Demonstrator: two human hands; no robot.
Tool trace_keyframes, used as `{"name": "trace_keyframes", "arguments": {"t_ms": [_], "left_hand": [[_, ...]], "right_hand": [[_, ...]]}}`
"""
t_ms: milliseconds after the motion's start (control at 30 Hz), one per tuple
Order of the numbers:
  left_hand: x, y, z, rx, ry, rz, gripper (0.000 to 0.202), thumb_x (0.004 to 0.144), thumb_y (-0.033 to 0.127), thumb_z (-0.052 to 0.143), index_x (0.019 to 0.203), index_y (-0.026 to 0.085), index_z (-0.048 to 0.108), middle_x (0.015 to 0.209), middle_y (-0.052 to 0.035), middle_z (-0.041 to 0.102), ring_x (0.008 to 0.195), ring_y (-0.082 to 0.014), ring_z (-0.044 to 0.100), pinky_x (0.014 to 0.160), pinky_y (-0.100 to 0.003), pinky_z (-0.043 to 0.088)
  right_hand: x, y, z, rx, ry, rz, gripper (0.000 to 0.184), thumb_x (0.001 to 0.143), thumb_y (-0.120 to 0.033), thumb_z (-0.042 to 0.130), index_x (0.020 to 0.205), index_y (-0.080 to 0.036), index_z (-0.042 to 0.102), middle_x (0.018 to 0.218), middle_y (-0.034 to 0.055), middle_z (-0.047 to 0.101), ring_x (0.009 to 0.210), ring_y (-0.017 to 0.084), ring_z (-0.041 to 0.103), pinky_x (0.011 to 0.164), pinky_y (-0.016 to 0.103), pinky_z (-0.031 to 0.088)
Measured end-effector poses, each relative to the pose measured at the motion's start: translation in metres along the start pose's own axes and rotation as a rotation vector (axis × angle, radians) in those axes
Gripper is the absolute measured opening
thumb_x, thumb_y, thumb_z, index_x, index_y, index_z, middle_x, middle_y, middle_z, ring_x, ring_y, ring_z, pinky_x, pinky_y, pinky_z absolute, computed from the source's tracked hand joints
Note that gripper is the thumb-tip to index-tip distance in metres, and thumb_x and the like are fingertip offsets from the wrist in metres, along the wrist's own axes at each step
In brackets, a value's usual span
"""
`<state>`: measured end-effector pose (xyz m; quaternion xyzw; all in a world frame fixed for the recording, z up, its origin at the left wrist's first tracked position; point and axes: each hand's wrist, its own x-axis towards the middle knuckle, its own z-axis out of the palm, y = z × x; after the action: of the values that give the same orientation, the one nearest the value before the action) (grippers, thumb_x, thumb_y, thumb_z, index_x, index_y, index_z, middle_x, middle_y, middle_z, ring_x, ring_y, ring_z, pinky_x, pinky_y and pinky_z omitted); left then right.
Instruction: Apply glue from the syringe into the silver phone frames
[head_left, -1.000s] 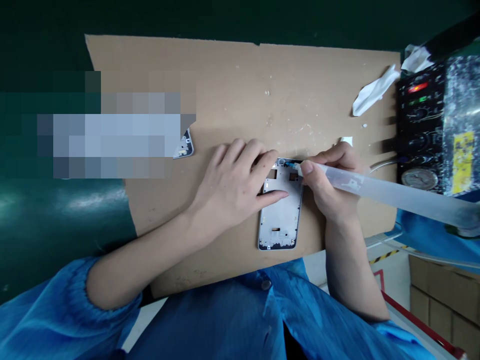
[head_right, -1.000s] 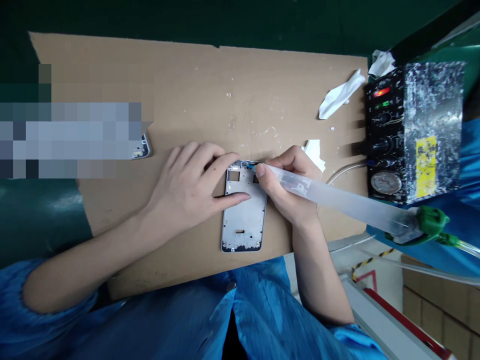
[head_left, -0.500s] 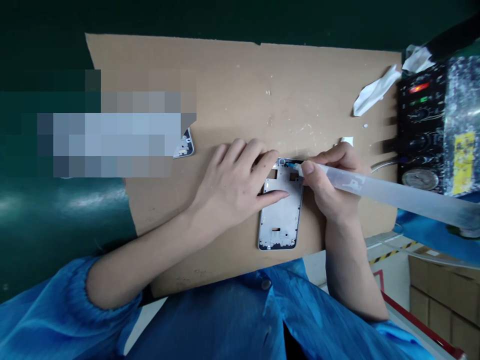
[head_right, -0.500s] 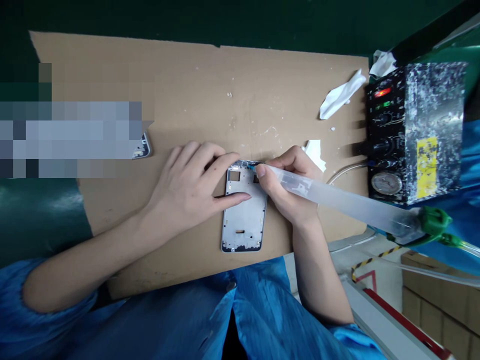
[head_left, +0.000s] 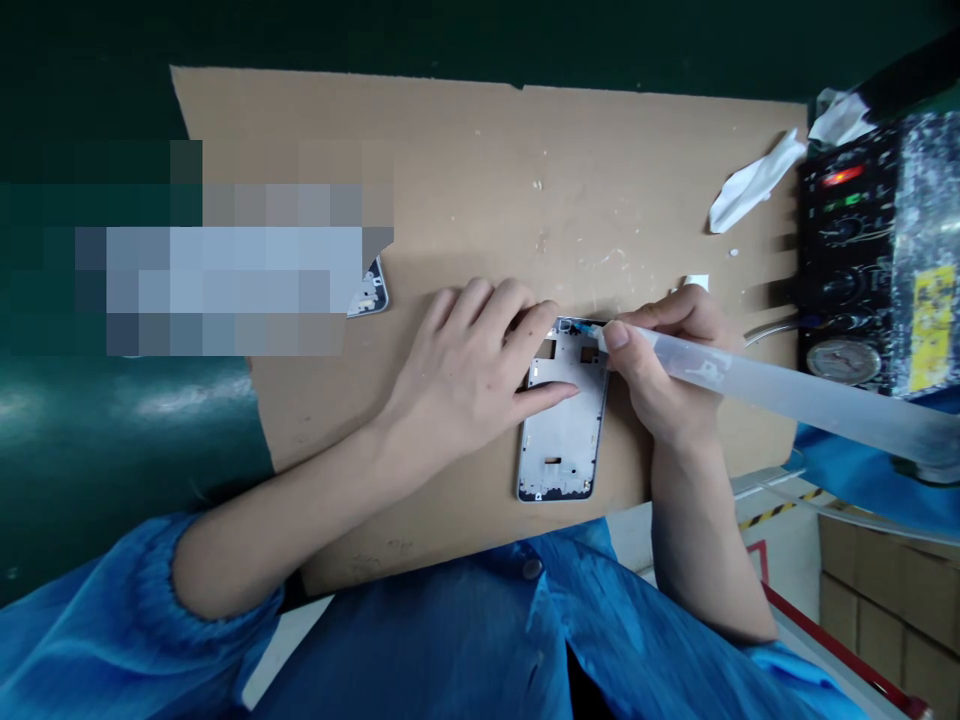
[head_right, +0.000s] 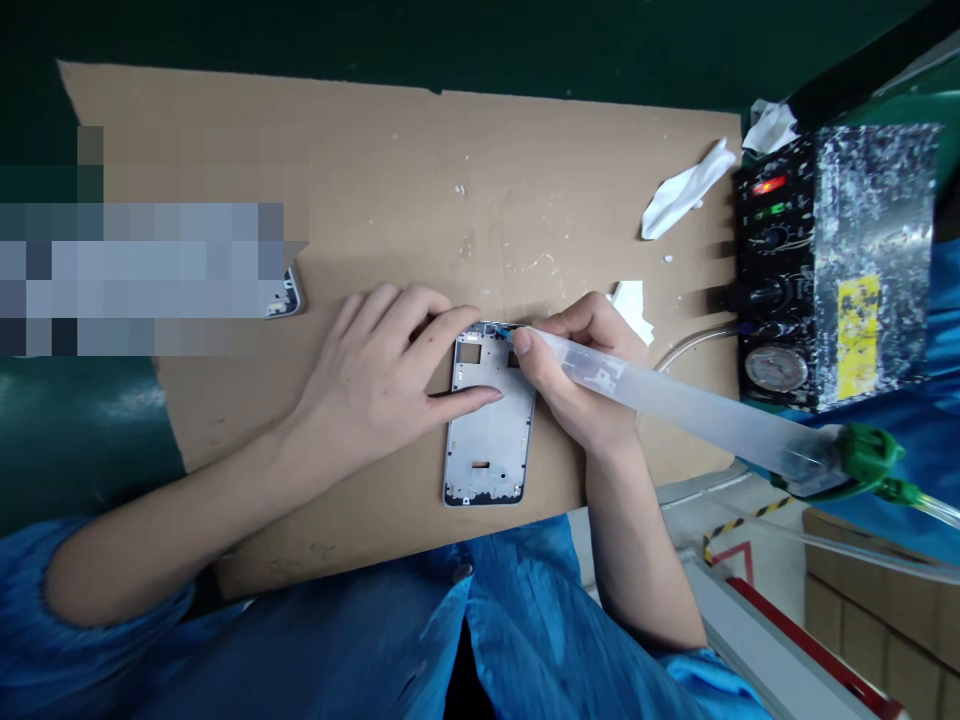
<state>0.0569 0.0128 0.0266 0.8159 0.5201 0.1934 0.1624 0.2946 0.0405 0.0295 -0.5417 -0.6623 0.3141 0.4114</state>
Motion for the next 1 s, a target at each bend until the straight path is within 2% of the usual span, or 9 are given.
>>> {"name": "trace_keyframes", "arguments": {"t_ms": [300, 700, 1000], "left_hand": [[-0.0004, 0.0002, 0.0006, 0.016, 0.007, 0.009, 0.059, 0.109, 0.06, 0.084, 0.15, 0.019, 0.074, 0.135, -0.0173, 0.077, 0.124, -0.0393, 0.07, 0.099, -0.049, 0.051], [0.0006, -0.0013, 0.0021, 0.058, 0.049, 0.048, 0.06, 0.108, 0.064, 0.086, 0.144, 0.017, 0.075, 0.13, -0.0156, 0.078, 0.118, -0.0358, 0.071, 0.097, -0.046, 0.05], [-0.0006, -0.0038, 0.0039, 0.063, 0.071, 0.063, 0.062, 0.107, 0.064, 0.087, 0.142, 0.015, 0.076, 0.128, -0.0146, 0.079, 0.114, -0.0334, 0.071, 0.093, -0.044, 0.048]], "right_hand": [[0.0004, -0.0004, 0.0001, -0.014, 0.007, -0.01, 0.046, 0.102, -0.068, 0.092, 0.087, -0.033, 0.066, 0.072, -0.0003, 0.07, 0.054, 0.02, 0.06, 0.049, 0.041, 0.044], [0.0004, 0.0019, 0.0014, -0.012, 0.022, 0.014, 0.05, 0.101, -0.072, 0.089, 0.084, -0.033, 0.064, 0.07, -0.0012, 0.069, 0.055, 0.021, 0.06, 0.049, 0.041, 0.047], [-0.0021, 0.0052, 0.0005, 0.051, 0.024, 0.03, 0.04, 0.1, -0.057, 0.093, 0.083, -0.03, 0.068, 0.071, -0.0019, 0.069, 0.058, 0.019, 0.059, 0.05, 0.037, 0.046]]}}
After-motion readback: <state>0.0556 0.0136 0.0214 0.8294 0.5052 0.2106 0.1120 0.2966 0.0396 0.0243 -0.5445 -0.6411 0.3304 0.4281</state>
